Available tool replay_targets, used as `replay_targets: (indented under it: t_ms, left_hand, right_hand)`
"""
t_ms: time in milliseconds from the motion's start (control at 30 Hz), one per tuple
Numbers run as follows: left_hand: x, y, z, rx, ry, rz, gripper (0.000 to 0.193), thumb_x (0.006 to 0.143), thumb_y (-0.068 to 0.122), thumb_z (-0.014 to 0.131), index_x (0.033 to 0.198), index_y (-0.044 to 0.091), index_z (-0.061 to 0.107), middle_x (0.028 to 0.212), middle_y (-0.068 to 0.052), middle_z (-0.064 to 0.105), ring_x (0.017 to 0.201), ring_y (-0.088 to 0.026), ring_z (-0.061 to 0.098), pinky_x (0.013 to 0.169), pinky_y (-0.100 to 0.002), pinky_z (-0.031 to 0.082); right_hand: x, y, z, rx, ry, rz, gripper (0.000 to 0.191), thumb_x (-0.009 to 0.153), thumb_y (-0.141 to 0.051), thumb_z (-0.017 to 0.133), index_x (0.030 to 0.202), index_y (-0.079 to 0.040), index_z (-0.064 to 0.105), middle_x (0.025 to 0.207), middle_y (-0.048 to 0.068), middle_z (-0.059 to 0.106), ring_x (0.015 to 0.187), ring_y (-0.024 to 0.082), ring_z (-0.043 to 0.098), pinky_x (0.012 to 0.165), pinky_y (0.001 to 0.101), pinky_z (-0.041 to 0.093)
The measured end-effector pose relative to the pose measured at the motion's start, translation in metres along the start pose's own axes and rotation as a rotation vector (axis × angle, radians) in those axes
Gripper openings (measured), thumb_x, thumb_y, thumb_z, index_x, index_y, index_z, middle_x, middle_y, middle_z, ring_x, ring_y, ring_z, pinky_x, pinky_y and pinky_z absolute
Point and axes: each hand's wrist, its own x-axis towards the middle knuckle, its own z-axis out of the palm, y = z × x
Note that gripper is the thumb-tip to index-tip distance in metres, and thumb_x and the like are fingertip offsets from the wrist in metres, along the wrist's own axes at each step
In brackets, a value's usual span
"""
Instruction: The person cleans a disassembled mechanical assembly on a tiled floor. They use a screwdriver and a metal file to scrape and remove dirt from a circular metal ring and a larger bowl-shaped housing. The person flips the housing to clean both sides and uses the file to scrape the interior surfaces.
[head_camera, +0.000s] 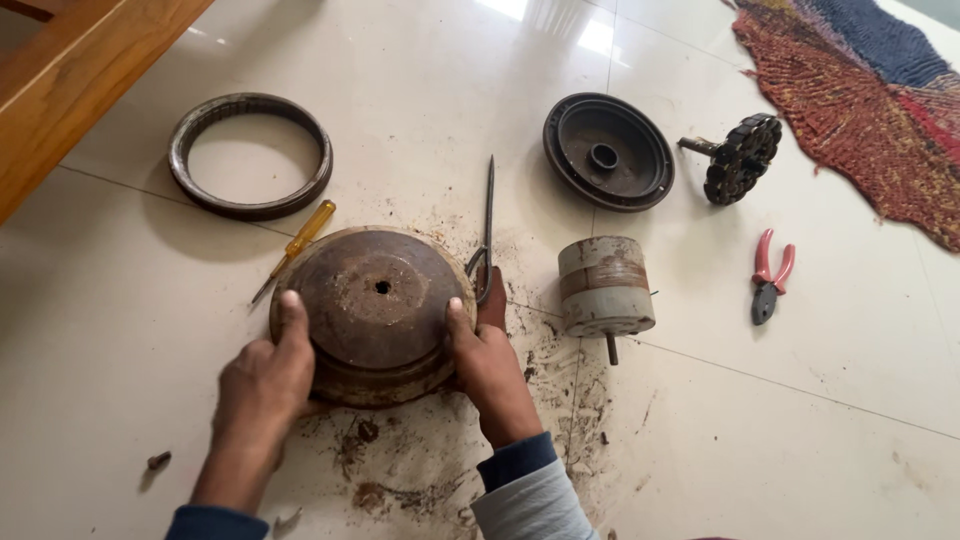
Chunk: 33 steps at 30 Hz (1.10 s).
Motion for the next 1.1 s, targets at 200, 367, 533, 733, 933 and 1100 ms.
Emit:
replay_targets:
  t_ms: [200, 367, 533, 733, 933, 1100]
  left_hand:
    - [0.007, 0.002, -0.008, 0.086, -0.034, 0.118, 0.103, 0.096, 0.080, -0.008, 0.058, 0.007, 0.054, 0.058, -0.012, 0.063, 0.061, -0.031, 0.077, 0.050, -0.035, 0.040]
    - [0.000, 0.011, -0.013, 0.097, -0.114, 0.078, 0.110, 0.092, 0.082, -0.006, 0.070, 0.002, 0.066, 0.063, -0.018, 0.073, 0.067, -0.030, 0.082, 0.072, -0.039, 0.053]
    - [-0.007, 0.016, -0.016, 0.055, -0.131, 0.033, 0.118, 0.089, 0.083, -0.005, 0.079, -0.004, 0.074, 0.074, -0.018, 0.079, 0.068, -0.026, 0.081, 0.092, -0.040, 0.059]
    - [0.004, 0.011, -0.014, 0.094, -0.102, 0.007, 0.119, 0.090, 0.084, -0.006, 0.078, -0.003, 0.074, 0.082, -0.019, 0.079, 0.078, -0.027, 0.081, 0.099, -0.046, 0.054]
    - [0.017, 0.003, -0.009, 0.089, -0.055, 0.036, 0.119, 0.094, 0.082, -0.003, 0.084, -0.003, 0.078, 0.080, -0.023, 0.079, 0.085, -0.032, 0.076, 0.102, -0.047, 0.052]
    - [0.017, 0.002, -0.009, 0.041, -0.059, 0.013, 0.115, 0.096, 0.081, -0.001, 0.085, -0.006, 0.073, 0.077, -0.024, 0.077, 0.079, -0.034, 0.079, 0.098, -0.049, 0.055]
  right_hand:
    - [0.008, -0.013, -0.007, -0.551, -0.031, 0.556, 0.086, 0.102, -0.070, 0.036, 0.097, 0.007, 0.076, 0.093, 0.024, 0.077, 0.084, 0.034, 0.076, 0.082, 0.0455, 0.059]
    - [0.010, -0.026, -0.013, -0.558, 0.009, 0.513, 0.081, 0.096, -0.070, 0.036, 0.085, 0.002, 0.072, 0.083, 0.021, 0.075, 0.074, 0.032, 0.073, 0.074, 0.0464, 0.061]
    - [0.007, -0.035, -0.008, -0.626, 0.030, 0.436, 0.082, 0.099, -0.070, 0.037, 0.083, 0.003, 0.071, 0.076, 0.021, 0.073, 0.069, 0.029, 0.073, 0.070, 0.0432, 0.059]
    - [0.012, -0.035, -0.020, -0.718, 0.038, 0.481, 0.072, 0.103, -0.062, 0.038, 0.095, 0.001, 0.073, 0.087, 0.020, 0.073, 0.079, 0.027, 0.071, 0.078, 0.0422, 0.058]
    - [0.040, -0.011, -0.031, -0.661, 0.343, -0.118, 0.036, 0.095, -0.026, 0.061, 0.121, -0.004, 0.072, 0.112, 0.022, 0.068, 0.092, 0.033, 0.070, 0.083, 0.0456, 0.056]
    - [0.051, 0.007, -0.022, -0.758, 0.353, -0.037, 0.032, 0.089, -0.020, 0.070, 0.120, -0.011, 0.075, 0.108, 0.024, 0.064, 0.095, 0.040, 0.067, 0.085, 0.0473, 0.054]
